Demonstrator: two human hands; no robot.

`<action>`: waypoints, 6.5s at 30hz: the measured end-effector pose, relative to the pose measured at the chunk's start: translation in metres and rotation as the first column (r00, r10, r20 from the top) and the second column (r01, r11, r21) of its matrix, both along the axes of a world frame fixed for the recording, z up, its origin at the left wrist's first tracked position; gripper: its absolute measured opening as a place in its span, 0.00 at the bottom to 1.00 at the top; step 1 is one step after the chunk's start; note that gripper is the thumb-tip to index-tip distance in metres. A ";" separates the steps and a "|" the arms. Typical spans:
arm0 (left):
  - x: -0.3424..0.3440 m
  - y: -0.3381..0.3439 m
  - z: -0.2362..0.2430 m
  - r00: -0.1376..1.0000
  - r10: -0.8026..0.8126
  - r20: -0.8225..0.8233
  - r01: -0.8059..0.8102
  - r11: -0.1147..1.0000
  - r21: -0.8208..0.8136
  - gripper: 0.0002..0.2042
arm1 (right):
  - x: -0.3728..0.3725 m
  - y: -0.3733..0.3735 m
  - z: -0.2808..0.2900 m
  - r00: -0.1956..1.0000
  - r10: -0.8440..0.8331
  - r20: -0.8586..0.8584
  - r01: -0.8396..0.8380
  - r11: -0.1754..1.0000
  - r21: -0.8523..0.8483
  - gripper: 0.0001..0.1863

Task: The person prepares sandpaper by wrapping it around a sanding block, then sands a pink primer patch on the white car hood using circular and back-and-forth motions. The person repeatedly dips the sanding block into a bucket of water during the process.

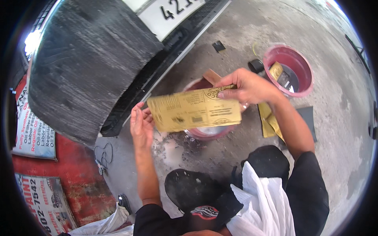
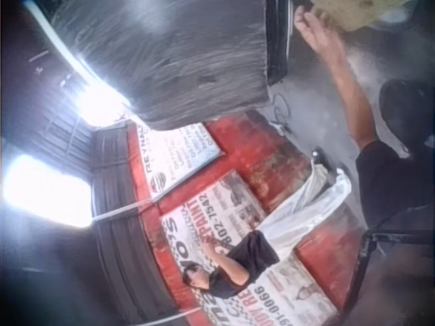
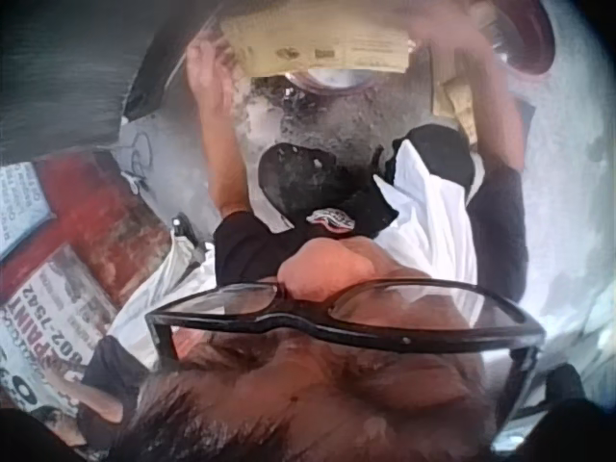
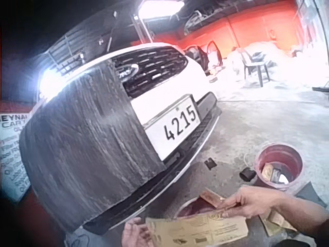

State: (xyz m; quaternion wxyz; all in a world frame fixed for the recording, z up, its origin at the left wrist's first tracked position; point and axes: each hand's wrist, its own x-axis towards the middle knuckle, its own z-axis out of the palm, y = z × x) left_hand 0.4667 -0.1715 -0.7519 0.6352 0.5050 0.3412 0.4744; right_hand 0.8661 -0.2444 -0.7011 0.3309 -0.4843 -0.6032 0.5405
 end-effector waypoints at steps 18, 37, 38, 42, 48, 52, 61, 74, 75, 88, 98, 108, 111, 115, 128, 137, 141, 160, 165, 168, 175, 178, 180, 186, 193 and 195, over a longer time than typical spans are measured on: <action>0.086 -0.035 0.065 0.307 -0.711 -0.633 0.666 0.636 -0.391 0.19 | -0.028 -0.031 -0.049 0.922 0.226 -0.313 -0.288 0.943 -0.165 0.18; -0.016 -0.001 0.058 0.400 -0.530 -0.747 0.447 0.825 -0.346 0.15 | -0.021 -0.024 -0.095 0.835 -0.242 -0.494 0.143 0.962 -0.231 0.13; -0.028 -0.002 0.059 0.446 -0.546 -0.709 0.371 0.834 -0.409 0.15 | -0.019 -0.024 -0.094 0.803 -0.273 -0.530 0.155 0.954 -0.257 0.13; -0.035 -0.035 0.049 0.636 -0.318 -0.703 0.411 0.911 -0.040 0.21 | -0.017 -0.023 -0.101 0.793 -0.200 -0.575 0.059 0.966 -0.253 0.14; -0.007 -0.050 0.038 0.710 -0.455 -0.538 0.408 0.888 -0.214 0.26 | -0.030 -0.019 -0.101 0.781 -0.117 -0.613 -0.049 0.968 -0.247 0.14; -0.018 -0.046 0.029 0.757 -0.465 -0.459 0.378 0.885 -0.273 0.22 | -0.022 -0.021 -0.096 0.808 -0.157 -0.567 0.040 0.976 -0.214 0.14; -0.012 -0.077 0.040 0.759 -0.262 -0.596 0.043 0.934 -0.356 0.20 | -0.024 -0.028 -0.101 0.914 -0.152 -0.375 0.077 0.975 -0.209 0.14; -0.055 -0.108 -0.001 0.586 -0.183 -0.789 0.302 0.953 0.003 0.16 | -0.046 -0.026 -0.086 0.957 0.045 -0.288 -0.110 0.970 -0.216 0.13; -0.049 -0.099 0.012 0.442 -0.190 -0.877 0.475 0.879 0.049 0.19 | -0.047 -0.026 -0.084 0.958 0.050 -0.282 -0.117 0.967 -0.224 0.13; 0.081 -0.065 0.045 0.166 -0.495 -0.853 0.710 0.660 -0.245 0.19 | -0.038 -0.037 -0.072 0.958 0.053 -0.281 -0.103 0.981 -0.166 0.14; 0.090 -0.094 0.056 0.021 -0.269 -0.963 0.669 0.719 -0.187 0.18 | -0.056 -0.038 -0.062 0.953 0.302 0.005 -0.295 0.927 0.234 0.16; 0.085 -0.091 0.046 0.312 -0.491 -0.813 0.385 0.848 -0.364 0.24 | -0.061 -0.044 -0.066 0.961 0.276 -0.010 -0.262 0.923 0.281 0.19; 0.087 -0.095 0.048 0.348 -0.436 -0.830 0.425 0.863 -0.275 0.22 | -0.059 -0.044 -0.063 0.955 0.297 0.005 -0.286 0.915 0.285 0.18; 0.089 -0.100 0.055 0.254 -0.309 -0.917 0.417 0.890 -0.184 0.18 | -0.056 -0.047 -0.057 0.947 0.320 0.001 -0.315 0.932 0.179 0.15; 0.106 -0.129 0.061 0.243 0.307 -0.920 0.433 0.815 0.386 0.10 | -0.055 -0.053 -0.053 0.985 0.139 0.100 -0.156 0.971 0.179 0.16; 0.107 -0.131 0.050 0.345 0.306 -0.888 0.380 0.819 0.430 0.08 | -0.052 -0.048 -0.053 0.985 0.170 0.038 -0.172 0.983 0.067 0.16; 0.099 -0.120 0.047 0.427 0.036 -0.903 0.422 0.876 0.235 0.12 | -0.054 -0.047 -0.052 0.979 0.173 0.109 -0.190 0.968 0.167 0.14; 0.107 -0.120 0.016 0.569 0.217 -0.793 0.420 0.753 0.506 0.07 | -0.053 -0.048 -0.063 0.981 0.179 0.079 -0.189 0.971 0.146 0.12; 0.099 -0.115 0.007 0.570 0.241 -0.786 0.401 0.753 0.521 0.05 | -0.056 -0.039 -0.074 0.984 0.163 0.066 -0.168 0.982 0.081 0.13; 0.107 -0.105 -0.008 0.556 0.282 -0.782 0.350 0.774 0.527 0.08 | -0.056 -0.038 -0.089 0.996 -0.067 -0.066 0.068 0.998 0.015 0.13; 0.099 -0.110 -0.012 0.610 0.317 -0.726 0.199 0.825 0.529 0.08 | -0.061 -0.030 -0.112 0.923 -0.144 -0.356 0.151 0.989 -0.010 0.11; 0.099 -0.110 -0.011 0.628 0.300 -0.718 0.183 0.840 0.511 0.07 | -0.061 -0.028 -0.111 0.913 -0.150 -0.378 0.145 0.989 -0.043 0.12; 0.102 -0.108 -0.010 0.610 0.274 -0.743 0.214 0.846 0.488 0.07 | -0.059 -0.026 -0.114 0.909 -0.167 -0.382 0.166 0.985 -0.037 0.13; 0.117 -0.096 -0.016 0.692 0.264 -0.672 0.147 0.860 0.489 0.10 | -0.067 -0.030 -0.083 0.933 -0.354 -0.055 0.359 0.924 0.133 0.15; 0.079 -0.078 0.003 0.539 -0.101 -0.836 0.313 0.946 0.087 0.19 | -0.041 -0.028 -0.094 0.896 -0.379 -0.231 0.401 0.914 0.056 0.15; 0.069 -0.077 0.007 0.482 -0.275 -0.832 0.377 0.922 -0.086 0.20 | -0.035 -0.030 -0.099 0.908 -0.364 -0.210 0.376 0.926 0.023 0.15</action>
